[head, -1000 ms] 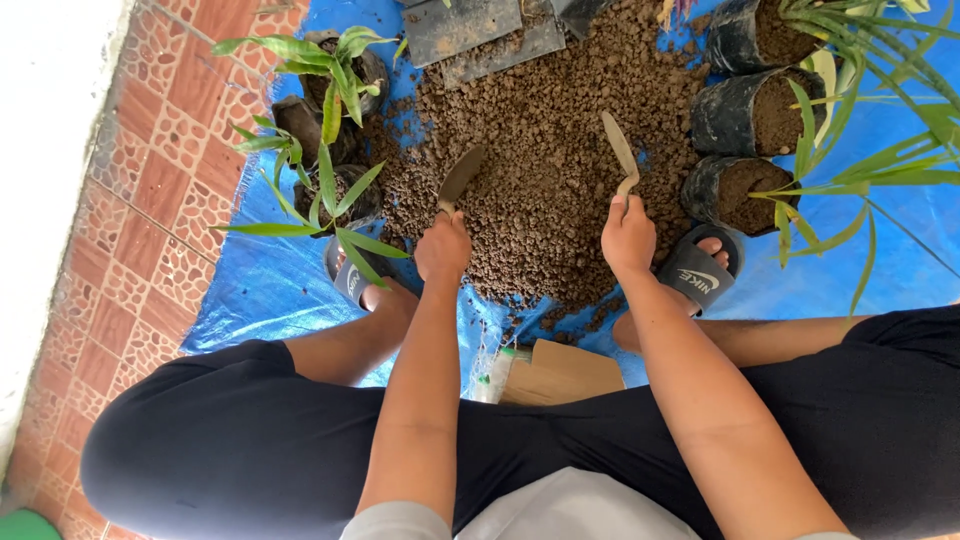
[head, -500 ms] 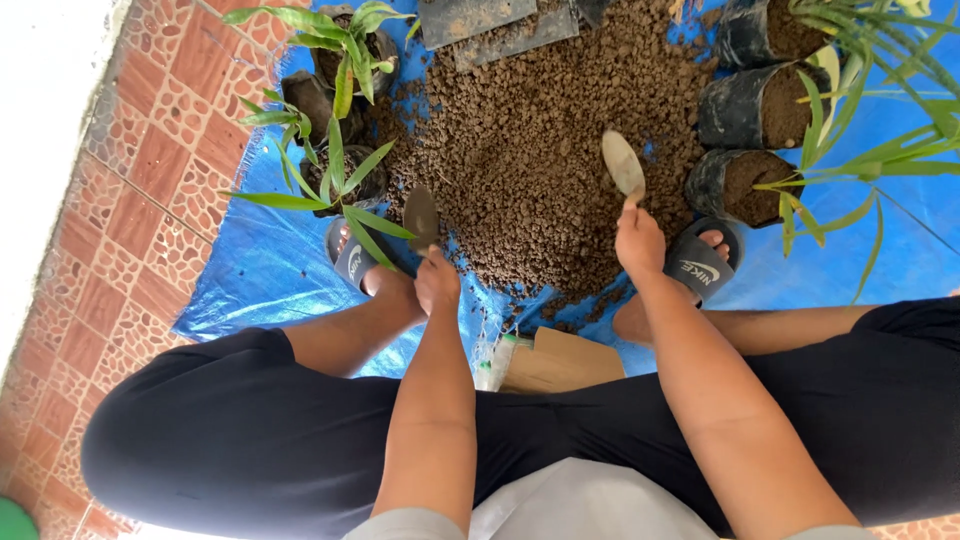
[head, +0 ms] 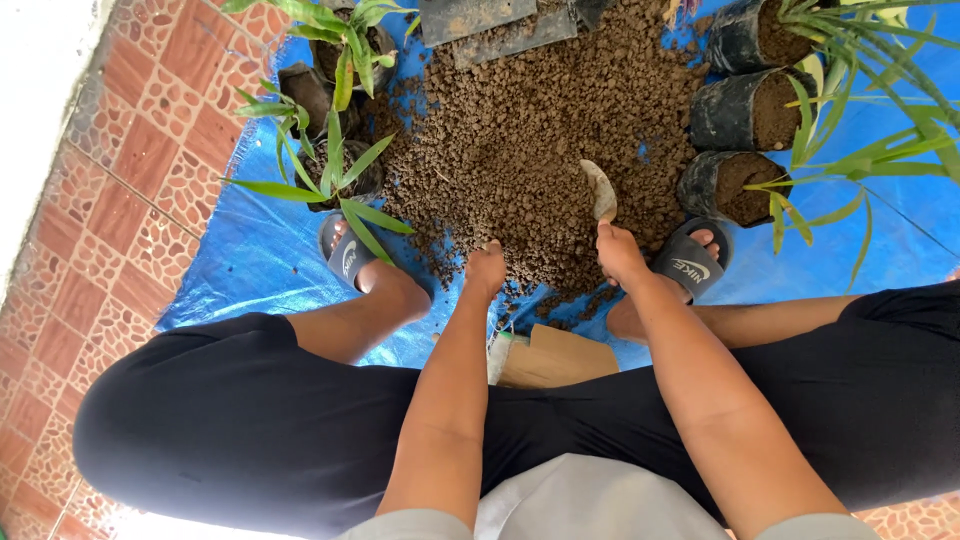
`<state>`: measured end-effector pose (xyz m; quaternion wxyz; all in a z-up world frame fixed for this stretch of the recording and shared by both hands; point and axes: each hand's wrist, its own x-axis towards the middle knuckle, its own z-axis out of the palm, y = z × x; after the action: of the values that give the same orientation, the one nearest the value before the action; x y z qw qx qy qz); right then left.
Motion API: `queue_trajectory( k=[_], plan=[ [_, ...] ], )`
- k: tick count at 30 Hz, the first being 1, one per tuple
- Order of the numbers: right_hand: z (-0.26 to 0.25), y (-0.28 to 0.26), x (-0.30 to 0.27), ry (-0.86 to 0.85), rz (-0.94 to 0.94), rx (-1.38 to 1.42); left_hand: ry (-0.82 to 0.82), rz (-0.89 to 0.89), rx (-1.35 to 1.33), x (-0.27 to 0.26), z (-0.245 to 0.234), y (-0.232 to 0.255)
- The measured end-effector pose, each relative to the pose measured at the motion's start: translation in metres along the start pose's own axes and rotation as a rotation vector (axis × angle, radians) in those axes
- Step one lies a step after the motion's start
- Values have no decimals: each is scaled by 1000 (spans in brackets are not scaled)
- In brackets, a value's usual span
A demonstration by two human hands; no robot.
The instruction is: Mixing soil on a tarp using two hand trowels to prepare it for planting.
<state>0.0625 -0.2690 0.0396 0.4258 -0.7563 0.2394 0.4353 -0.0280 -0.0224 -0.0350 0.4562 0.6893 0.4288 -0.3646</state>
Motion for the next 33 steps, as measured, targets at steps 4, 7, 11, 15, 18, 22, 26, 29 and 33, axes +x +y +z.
queue_trajectory(
  k=[4,7,11,15,18,22,26,29,33],
  plan=[
    [2,-9,-3,-30,52,42,-59,43,44,39,20,2],
    [9,5,9,-82,102,13,-131,78,88,54,53,14],
    [24,-9,1,-111,95,4,-243,345,103,-5,60,80],
    [25,-38,-13,-112,-6,122,-159,377,36,11,53,83],
    [35,-13,17,-69,-120,58,-43,412,241,-33,16,111],
    [16,-21,0,57,-297,-298,158,430,434,-82,-11,134],
    [-2,-25,-7,238,-285,-304,329,308,333,-70,-26,100],
    [-14,3,30,386,-233,-176,389,158,175,-47,-40,51],
    [-27,14,34,415,-198,-96,456,-33,29,-37,-49,4]
  ],
)
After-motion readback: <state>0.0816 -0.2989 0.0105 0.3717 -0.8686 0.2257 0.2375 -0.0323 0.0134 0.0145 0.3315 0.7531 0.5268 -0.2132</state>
